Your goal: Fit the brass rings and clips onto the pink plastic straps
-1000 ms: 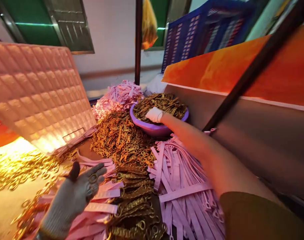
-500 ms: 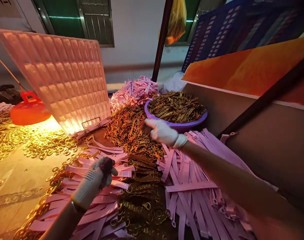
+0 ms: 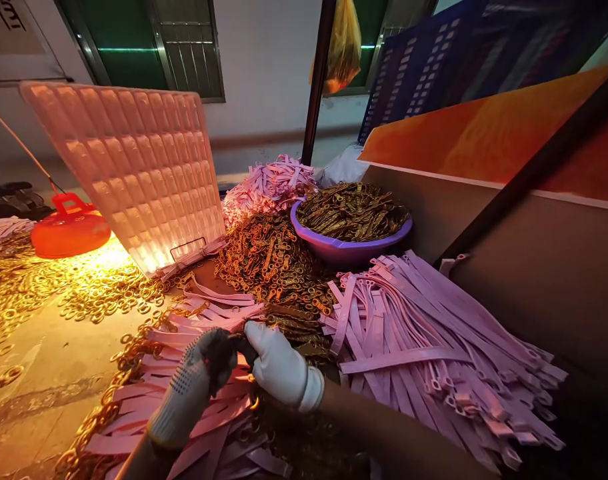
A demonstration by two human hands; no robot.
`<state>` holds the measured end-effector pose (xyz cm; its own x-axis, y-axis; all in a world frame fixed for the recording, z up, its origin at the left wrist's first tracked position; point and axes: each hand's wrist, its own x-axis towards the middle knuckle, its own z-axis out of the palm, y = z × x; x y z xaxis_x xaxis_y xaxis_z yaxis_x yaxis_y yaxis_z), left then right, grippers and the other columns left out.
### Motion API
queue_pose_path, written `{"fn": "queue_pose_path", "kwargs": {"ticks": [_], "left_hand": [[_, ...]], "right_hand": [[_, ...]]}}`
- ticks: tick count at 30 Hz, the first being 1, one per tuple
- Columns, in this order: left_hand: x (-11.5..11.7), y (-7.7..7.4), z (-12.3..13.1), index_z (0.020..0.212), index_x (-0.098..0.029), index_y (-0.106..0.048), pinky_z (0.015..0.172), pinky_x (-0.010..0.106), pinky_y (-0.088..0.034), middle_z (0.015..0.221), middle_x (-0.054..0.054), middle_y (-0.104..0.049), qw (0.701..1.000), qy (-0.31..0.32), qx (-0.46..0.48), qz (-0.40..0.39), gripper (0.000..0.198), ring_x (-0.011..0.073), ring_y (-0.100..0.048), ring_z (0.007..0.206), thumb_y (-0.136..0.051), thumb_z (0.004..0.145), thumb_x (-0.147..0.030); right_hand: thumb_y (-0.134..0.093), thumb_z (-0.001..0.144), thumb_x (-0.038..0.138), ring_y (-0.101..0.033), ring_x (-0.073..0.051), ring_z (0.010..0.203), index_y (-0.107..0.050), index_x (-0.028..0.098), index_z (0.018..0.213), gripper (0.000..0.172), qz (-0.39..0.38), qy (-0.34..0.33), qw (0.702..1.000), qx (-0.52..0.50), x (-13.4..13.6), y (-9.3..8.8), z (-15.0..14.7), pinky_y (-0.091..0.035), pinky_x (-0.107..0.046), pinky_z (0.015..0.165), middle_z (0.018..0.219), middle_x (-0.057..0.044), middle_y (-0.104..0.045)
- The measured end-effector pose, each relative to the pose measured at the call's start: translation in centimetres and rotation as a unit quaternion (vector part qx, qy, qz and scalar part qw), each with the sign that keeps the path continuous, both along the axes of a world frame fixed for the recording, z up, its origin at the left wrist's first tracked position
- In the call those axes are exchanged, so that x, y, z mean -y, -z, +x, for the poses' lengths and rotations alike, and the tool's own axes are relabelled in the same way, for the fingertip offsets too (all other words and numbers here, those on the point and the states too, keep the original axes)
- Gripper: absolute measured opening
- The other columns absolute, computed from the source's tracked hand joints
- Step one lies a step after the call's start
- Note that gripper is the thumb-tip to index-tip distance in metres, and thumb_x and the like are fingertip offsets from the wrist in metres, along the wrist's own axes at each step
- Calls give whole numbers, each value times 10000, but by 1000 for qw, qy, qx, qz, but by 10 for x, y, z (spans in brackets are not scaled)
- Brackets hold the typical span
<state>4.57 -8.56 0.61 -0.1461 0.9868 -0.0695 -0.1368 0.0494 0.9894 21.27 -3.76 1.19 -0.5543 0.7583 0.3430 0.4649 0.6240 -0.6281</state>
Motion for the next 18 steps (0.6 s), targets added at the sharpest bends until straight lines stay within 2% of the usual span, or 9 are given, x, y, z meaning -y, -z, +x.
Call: {"fn": "queue_pose_path", "kwargs": {"ticks": [3, 6, 8, 10, 12, 14, 15, 17, 18], "left_hand": [[0, 12, 2, 725, -181, -623, 472, 205, -376, 606, 5, -579, 995, 33, -86, 34, 277, 112, -480, 530, -712, 775, -438], [-1, 18, 3, 676, -179, -610, 519, 218, -406, 620, 11, -578, 989, 11, -137, 55, 334, 124, -499, 581, -757, 736, -474], [0, 15, 7, 630, -183, -585, 497, 221, -399, 589, 7, -553, 996, 2, -86, 11, 401, 124, -490, 555, -787, 681, -527], [0, 7, 11, 634, -191, -555, 484, 220, -402, 596, 1, -552, 998, 7, 15, -62, 443, 118, -492, 528, -813, 634, -552], [-6, -5, 15, 710, -203, -560, 498, 211, -415, 652, -9, -573, 987, 19, 98, -125, 432, 107, -507, 530, -830, 625, -529], [-24, -17, 15, 748, -206, -571, 492, 189, -391, 663, -22, -562, 983, 55, 108, -137, 379, 91, -493, 520, -826, 649, -469], [-39, -21, 14, 752, -202, -588, 480, 181, -370, 650, -22, -553, 986, 81, 78, -121, 327, 87, -477, 507, -800, 678, -440], [-79, -24, 10, 708, -184, -631, 456, 180, -327, 601, -12, -544, 989, 125, -20, -71, 215, 91, -441, 484, -745, 712, -367], [-102, -23, 8, 679, -175, -658, 448, 187, -312, 574, -2, -552, 988, 119, -90, -42, 168, 99, -424, 474, -719, 711, -329]], "right_hand": [[-464, 677, 69, -524, -179, 779, -543, 192, 900, 266, 37, 32, 998, -27, 9, 7, 3, -352, -274, 705, 859, -40, -615], [-493, 701, 136, -528, -195, 751, -539, 199, 848, 167, 92, 53, 994, 25, 16, 9, 4, -316, -299, 661, 826, -44, -620], [-521, 750, 201, -525, -203, 700, -548, 199, 830, 84, 121, 60, 988, 75, 21, 9, 2, -289, -315, 624, 781, -53, -621], [-551, 765, 247, -534, -220, 681, -576, 190, 851, 106, 142, 70, 981, 113, 25, 8, 0, -289, -324, 607, 773, -81, -630], [-544, 807, 259, -559, -236, 688, -602, 175, 911, 146, 128, 84, 981, 117, 24, 9, -1, -317, -326, 603, 792, -110, -645], [-505, 877, 252, -586, -237, 691, -614, 172, 992, 177, 68, 100, 989, 84, 19, 10, 3, -358, -316, 606, 802, -111, -659], [-487, 901, 240, -597, -236, 692, -616, 179, 1026, 189, 34, 114, 991, 59, 14, 11, 7, -383, -309, 614, 800, -104, -662], [-476, 900, 198, -613, -247, 720, -623, 196, 1084, 236, -10, 160, 987, 10, 3, 14, 17, -439, -311, 657, 813, -101, -666], [-475, 879, 172, -620, -260, 750, -623, 198, 1133, 295, -14, 184, 983, -11, -3, 16, 23, -466, -325, 691, 836, -108, -670]]}}
